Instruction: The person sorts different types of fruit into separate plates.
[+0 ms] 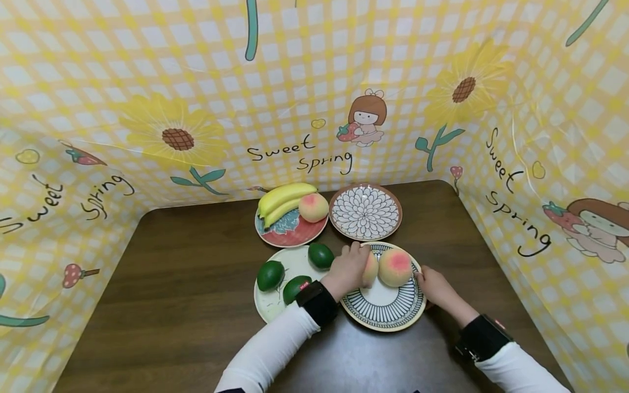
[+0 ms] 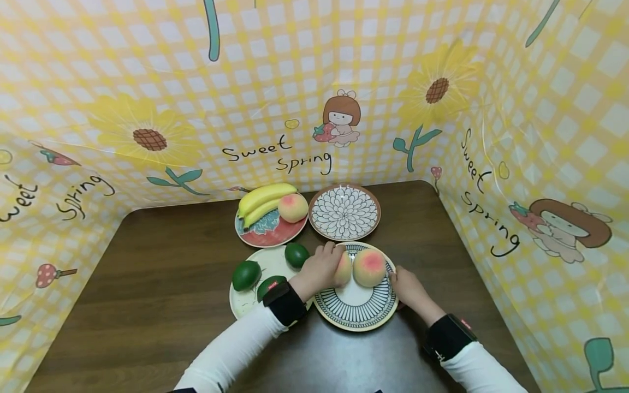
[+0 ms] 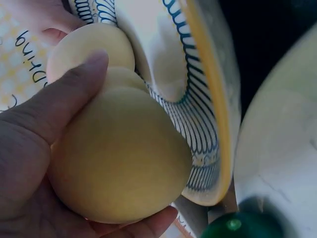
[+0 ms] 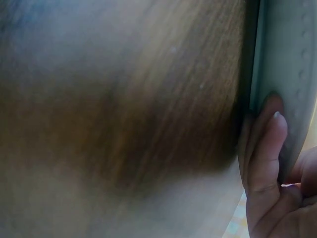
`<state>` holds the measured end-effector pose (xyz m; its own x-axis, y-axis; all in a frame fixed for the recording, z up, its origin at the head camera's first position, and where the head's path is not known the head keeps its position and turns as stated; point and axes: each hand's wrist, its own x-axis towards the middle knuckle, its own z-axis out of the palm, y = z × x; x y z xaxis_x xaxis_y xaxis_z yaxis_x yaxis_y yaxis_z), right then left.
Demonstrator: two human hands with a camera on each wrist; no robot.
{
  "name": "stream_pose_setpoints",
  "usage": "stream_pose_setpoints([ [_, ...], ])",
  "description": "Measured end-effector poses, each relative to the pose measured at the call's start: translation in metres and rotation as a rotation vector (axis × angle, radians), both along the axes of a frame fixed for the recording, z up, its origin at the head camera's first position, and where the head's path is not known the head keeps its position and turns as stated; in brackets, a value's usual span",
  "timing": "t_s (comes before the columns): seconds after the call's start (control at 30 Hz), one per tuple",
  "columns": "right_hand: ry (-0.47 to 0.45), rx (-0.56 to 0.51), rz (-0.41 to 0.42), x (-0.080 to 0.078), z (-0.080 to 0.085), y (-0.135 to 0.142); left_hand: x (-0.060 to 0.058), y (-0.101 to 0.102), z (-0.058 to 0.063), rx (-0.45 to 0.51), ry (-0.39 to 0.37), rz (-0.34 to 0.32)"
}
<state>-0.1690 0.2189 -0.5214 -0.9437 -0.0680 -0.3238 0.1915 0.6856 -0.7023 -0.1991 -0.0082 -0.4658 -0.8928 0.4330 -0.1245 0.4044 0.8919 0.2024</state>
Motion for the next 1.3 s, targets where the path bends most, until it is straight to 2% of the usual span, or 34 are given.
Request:
stream_pose_setpoints([
  [0.2,-0.001,0.022,0.003,0.0006,0.0037,-0.0014,0.0006,0.0026,-0.0045,-0.03,0.089,-0.015],
  [0.33,0.0,0.037,0.002,0.0008,0.0043,-0.0024,-0.0001,0.0042,-0.0085,-0.057,0.11,-0.019],
  [0.6,-0.017,0.03,-0.002,-0.0001,0.0036,-0.0022,-0.0028,0.006,-0.0095,-0.093,0.095,-0.038],
  [0.87,-0.007,0.034,0.001,0.0008,0.0022,-0.0021,-0.0071,0.0047,-0.0102,-0.081,0.012,-0.043],
  [1.07,0.002,0.023,-0.001,0.0015,0.0019,-0.0014,-0.0092,0.003,-0.0093,-0.062,-0.021,-0.037],
  [1.3,0.01,0.026,0.003,0.0011,0.0,-0.0013,-0.007,0.001,-0.0071,-0.046,-0.006,-0.045],
])
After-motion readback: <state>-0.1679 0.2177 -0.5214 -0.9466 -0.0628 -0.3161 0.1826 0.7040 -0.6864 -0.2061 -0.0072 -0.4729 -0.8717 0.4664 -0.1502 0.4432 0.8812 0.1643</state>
